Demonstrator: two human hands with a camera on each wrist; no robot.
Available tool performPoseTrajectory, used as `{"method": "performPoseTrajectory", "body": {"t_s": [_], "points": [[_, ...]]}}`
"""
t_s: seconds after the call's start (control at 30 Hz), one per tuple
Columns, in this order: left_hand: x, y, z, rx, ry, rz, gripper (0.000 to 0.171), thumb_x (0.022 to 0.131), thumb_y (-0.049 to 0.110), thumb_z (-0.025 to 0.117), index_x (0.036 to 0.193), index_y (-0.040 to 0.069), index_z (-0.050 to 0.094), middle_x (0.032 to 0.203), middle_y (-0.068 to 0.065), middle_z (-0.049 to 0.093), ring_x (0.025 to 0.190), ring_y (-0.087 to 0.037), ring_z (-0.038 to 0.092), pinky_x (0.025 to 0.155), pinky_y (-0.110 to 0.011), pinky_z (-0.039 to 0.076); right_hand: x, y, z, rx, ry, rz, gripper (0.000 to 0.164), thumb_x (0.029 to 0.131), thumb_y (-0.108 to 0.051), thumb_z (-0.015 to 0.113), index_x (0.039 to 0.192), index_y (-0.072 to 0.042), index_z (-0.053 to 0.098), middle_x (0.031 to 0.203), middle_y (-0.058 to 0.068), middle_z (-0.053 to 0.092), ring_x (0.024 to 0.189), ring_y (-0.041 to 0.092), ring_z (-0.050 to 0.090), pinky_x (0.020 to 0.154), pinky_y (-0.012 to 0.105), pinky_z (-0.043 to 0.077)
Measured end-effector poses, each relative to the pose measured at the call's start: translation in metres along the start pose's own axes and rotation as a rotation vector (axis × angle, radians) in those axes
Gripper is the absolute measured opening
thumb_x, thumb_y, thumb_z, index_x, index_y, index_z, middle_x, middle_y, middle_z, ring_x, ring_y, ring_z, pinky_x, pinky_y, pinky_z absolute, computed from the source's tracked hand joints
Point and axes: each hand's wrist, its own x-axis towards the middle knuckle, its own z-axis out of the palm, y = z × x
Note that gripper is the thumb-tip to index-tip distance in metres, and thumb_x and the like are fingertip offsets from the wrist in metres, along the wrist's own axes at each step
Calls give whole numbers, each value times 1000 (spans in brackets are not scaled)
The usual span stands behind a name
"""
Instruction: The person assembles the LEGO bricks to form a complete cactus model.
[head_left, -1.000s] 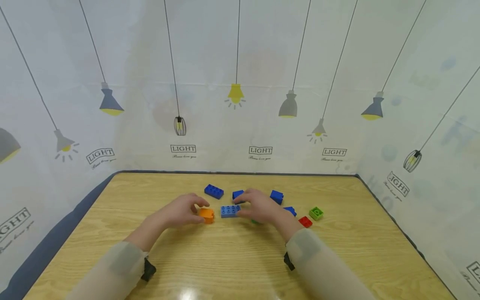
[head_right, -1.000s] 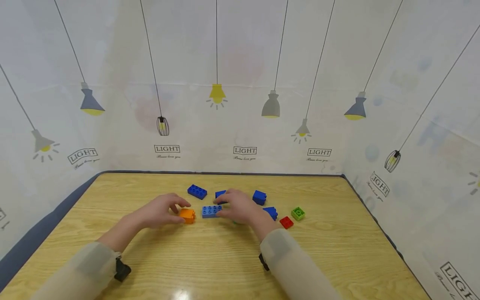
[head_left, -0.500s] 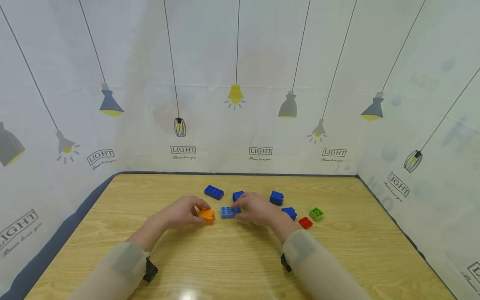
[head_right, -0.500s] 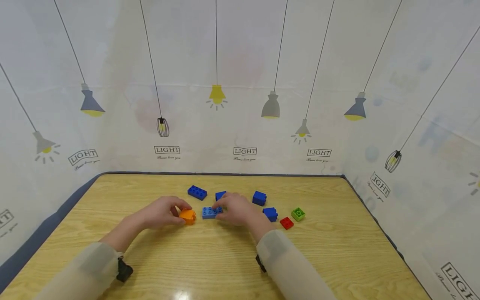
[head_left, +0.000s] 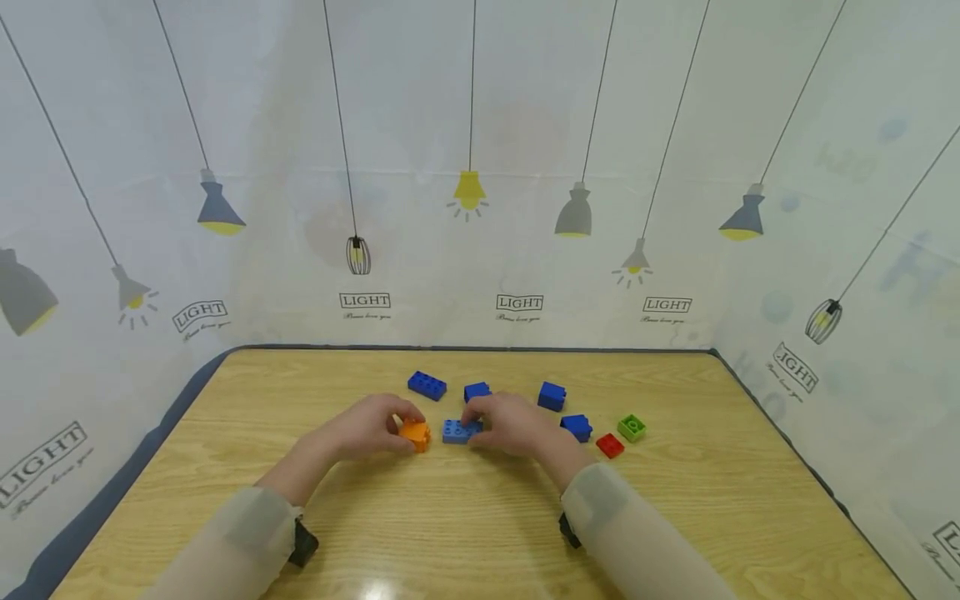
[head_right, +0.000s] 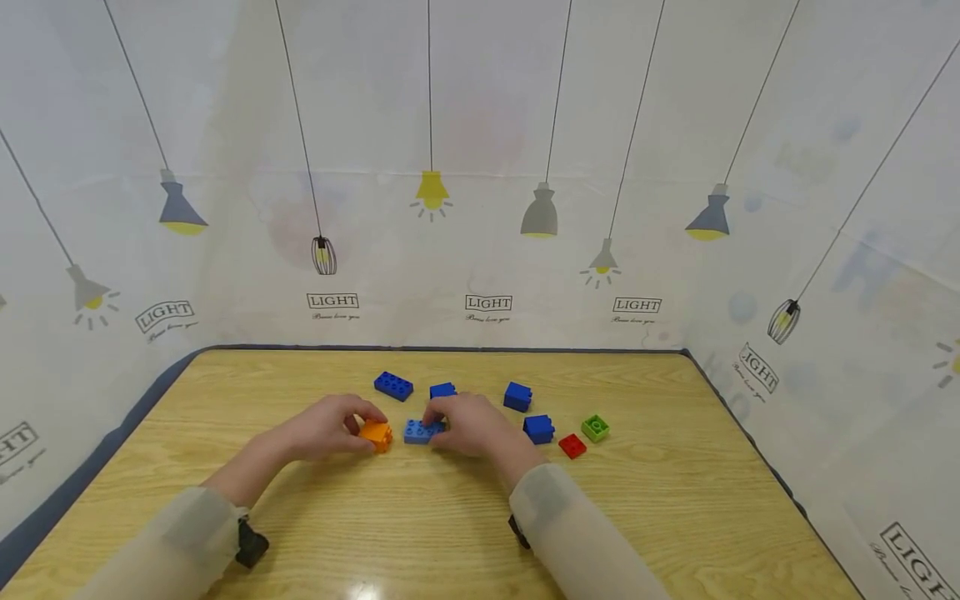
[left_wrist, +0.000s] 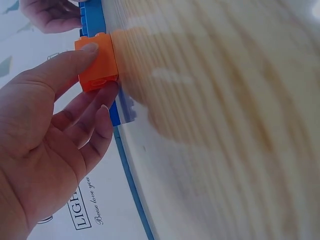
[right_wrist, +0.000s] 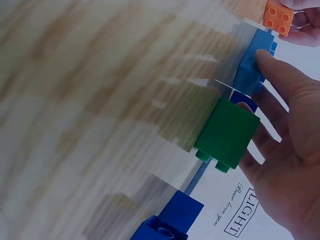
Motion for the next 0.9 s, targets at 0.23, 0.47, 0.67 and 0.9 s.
{"method": "performPoseTrajectory", "body": {"t_s": [0.23, 0.47, 0.67, 0.9], "points": [[-2, 4, 2, -24, 7, -1, 32, 94, 18, 89, 123, 14, 78, 122, -2, 76, 97, -17, 66, 87, -35, 60, -3, 0, -2, 21, 6, -14, 22, 101, -24, 82, 122, -25, 76, 134, -3, 77, 123, 19, 69, 111, 44, 57], [-6, 8, 4, -12, 29, 42, 32, 96, 18, 86, 125, 15, 74, 126, -3, 75, 100, -16, 68, 92, -36, 62, -17, -2, -16, 74, 58, -72, 24, 103, -23, 80, 126, -22, 76, 133, -3, 77, 126, 20, 69, 114, 47, 56], [-7, 16, 5, -23, 56, 50, 33, 96, 18, 87, 125, 16, 72, 126, -1, 74, 104, -17, 68, 91, -34, 62, -41, -1, -29, 54, 132, -116, 25, 103, -23, 80, 127, -22, 75, 132, -2, 76, 126, 20, 69, 111, 47, 58], [-9, 27, 10, -60, 80, 88, 32, 96, 13, 85, 124, 15, 70, 127, -3, 72, 106, -19, 67, 84, -29, 64, -72, 6, -38, 56, 210, -173, 27, 100, -18, 83, 126, -20, 75, 125, -5, 76, 117, 16, 70, 105, 46, 61]]}}
